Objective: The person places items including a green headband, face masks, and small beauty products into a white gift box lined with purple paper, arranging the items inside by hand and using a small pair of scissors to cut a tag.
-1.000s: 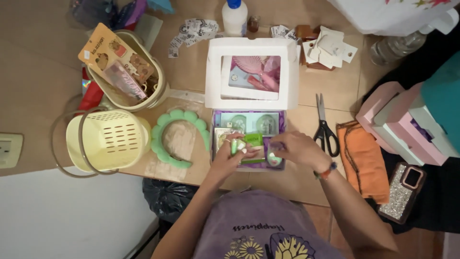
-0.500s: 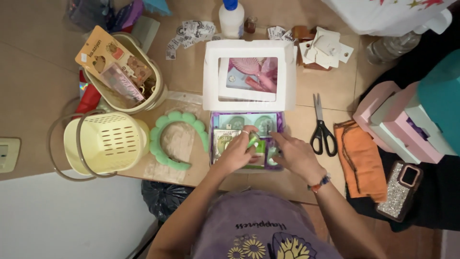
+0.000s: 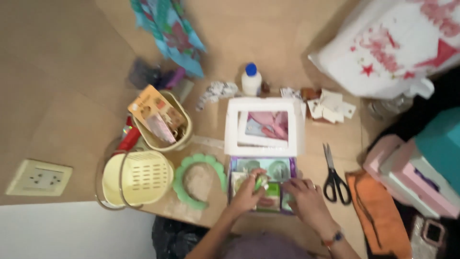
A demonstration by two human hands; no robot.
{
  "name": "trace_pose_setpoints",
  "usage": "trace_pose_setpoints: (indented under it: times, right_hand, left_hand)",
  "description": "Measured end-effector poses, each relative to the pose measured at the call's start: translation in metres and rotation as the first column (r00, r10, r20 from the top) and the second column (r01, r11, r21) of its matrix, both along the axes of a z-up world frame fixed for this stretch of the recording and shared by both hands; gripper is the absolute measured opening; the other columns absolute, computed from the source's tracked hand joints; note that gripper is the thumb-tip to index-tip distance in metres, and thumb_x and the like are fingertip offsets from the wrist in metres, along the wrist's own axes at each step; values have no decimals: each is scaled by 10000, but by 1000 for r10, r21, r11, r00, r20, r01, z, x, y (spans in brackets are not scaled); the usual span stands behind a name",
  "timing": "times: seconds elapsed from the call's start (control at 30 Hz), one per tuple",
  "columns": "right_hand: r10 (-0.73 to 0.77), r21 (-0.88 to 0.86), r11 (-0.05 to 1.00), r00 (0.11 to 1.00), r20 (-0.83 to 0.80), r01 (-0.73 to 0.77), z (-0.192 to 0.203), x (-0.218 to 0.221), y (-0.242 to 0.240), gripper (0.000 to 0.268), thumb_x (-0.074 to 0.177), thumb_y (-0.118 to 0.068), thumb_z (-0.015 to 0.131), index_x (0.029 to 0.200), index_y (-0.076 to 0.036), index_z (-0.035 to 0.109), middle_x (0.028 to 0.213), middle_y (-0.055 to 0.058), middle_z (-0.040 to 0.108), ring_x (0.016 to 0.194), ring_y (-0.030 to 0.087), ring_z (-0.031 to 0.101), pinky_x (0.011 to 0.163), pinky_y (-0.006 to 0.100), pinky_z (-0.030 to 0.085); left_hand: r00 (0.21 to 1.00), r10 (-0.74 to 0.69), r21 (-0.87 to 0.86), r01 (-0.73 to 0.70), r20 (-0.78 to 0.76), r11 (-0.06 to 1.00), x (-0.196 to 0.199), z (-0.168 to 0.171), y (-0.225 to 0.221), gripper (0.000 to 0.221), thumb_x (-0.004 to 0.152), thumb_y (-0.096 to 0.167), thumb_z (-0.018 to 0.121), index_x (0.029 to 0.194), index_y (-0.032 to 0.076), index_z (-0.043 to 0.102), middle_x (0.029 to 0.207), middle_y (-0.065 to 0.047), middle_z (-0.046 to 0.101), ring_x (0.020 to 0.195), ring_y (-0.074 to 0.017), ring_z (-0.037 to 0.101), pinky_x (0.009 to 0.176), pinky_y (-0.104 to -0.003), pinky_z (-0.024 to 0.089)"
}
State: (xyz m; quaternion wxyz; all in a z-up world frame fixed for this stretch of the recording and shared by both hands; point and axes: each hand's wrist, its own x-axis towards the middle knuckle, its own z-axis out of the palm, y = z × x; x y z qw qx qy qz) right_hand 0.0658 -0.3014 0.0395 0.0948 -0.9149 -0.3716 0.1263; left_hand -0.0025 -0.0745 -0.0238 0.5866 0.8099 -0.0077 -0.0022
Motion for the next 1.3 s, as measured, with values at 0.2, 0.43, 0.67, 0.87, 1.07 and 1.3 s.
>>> trace_pose_setpoints:
  times: [0.2, 0.43, 0.67, 0.87, 1.07, 1.3]
  right_hand:
    - [-57, 454, 879, 976, -209, 148, 15, -9, 13, 694, 809, -225, 783, 1446, -209, 507, 1493, 94, 511, 1309, 322, 526, 1051, 493, 459]
    - [-18, 555, 762, 867, -498, 335, 29, -22, 37, 438, 862, -124, 725, 1298, -170, 705, 1312, 51, 746, 1196, 212, 718, 1048, 372, 557]
    - [-1, 534, 585, 659, -752, 611, 1, -19, 23, 342, 815, -26, 752, 1149, -102, 743, 1105, 65, 816, 986, 206, 784, 779, 303, 714]
    - [214, 364, 117, 335, -918, 924, -1, -12, 10, 253, 901, -52, 681, 1143, 22, 666, 1040, 182, 756, 904, 318, 731, 777, 442, 598]
    - [311, 384, 28, 357, -881, 923, -8, -10, -1, 240, 907, 27, 666, 1145, 28, 628, 1051, 197, 725, 957, 320, 741, 691, 340, 638]
    - [190, 523, 75, 503, -843, 849, 5, -20, 5, 243, 844, 98, 710, 1064, 10, 653, 968, 189, 756, 781, 279, 738, 722, 385, 646]
  left_hand:
    - [1000, -24, -47, 25, 11, 999, -14, 74, -8, 552, 999, 105, 538, 1495, 121, 296, 1367, -193, 595, 1210, -326, 607, 1008, -406, 447]
    - [921, -83, 28, 101, -381, 995, -21, 120, -16, 1179, 888, 299, 726, 1603, 200, -207, 1297, -262, 590, 1094, -422, 625, 878, -450, 498]
    - [957, -63, -33, 56, -282, 998, -21, 131, -3, 782, 866, 226, 751, 1533, 165, 349, 1162, -102, 651, 952, -233, 654, 774, -326, 554]
    - [991, 130, -300, -136, -38, 944, -22, 70, 16, 252, 812, 140, 840, 1018, 74, 710, 1077, -60, 738, 972, -201, 734, 840, -288, 614]
    - [902, 347, -687, -424, -258, 590, -28, 54, 29, 163, 771, -82, 729, 884, 29, 770, 893, -131, 791, 789, -205, 726, 661, -321, 599]
    - [897, 255, -757, -441, -360, 483, -24, 86, 15, 123, 1035, 132, 578, 935, 73, 618, 745, -43, 577, 630, -172, 555, 619, -324, 452]
